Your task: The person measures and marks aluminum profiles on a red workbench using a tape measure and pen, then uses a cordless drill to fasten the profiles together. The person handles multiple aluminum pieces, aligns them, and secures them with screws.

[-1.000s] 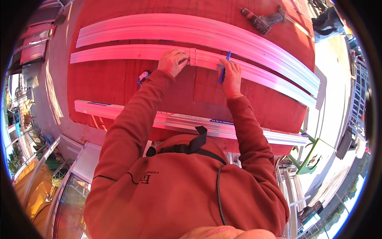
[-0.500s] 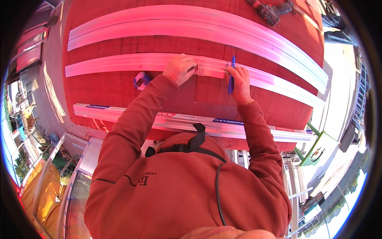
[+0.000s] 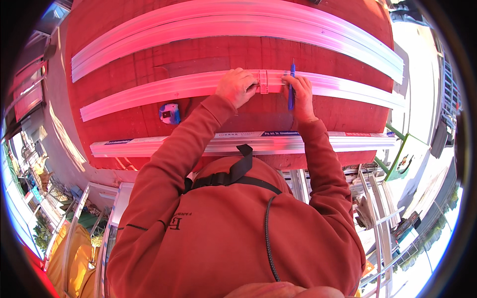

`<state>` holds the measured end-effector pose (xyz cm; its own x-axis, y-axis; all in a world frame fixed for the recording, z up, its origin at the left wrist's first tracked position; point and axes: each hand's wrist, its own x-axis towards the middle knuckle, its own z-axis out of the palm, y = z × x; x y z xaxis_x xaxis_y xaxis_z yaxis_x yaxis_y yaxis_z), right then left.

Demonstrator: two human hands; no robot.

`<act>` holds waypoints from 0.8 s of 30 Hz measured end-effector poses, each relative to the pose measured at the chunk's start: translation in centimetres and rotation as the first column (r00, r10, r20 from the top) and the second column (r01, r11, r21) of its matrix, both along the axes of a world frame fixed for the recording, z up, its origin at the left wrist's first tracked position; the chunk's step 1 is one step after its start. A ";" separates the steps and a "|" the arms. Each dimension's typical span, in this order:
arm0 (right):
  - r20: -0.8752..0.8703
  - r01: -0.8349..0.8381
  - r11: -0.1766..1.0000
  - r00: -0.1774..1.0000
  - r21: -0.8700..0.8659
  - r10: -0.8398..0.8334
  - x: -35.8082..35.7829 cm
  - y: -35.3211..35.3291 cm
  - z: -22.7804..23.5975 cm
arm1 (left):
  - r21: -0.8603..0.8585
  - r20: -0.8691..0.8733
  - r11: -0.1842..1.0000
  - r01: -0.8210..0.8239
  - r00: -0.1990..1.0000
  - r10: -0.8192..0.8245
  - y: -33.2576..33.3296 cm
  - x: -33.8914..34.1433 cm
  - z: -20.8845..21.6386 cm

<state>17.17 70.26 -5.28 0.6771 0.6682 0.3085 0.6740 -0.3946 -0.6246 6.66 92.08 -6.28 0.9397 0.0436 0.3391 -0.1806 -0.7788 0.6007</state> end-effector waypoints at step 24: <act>0.044 -0.016 1.000 0.999 0.025 0.015 0.3 -0.2 -0.8 | -0.023 0.001 0.998 0.065 0.998 -0.065 0.6 0.2 0.3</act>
<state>17.50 70.07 -6.08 0.6525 0.6699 0.3542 0.7064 -0.3685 -0.6043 6.83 92.70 -6.02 0.9406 -0.0101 0.3393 -0.2310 -0.7515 0.6180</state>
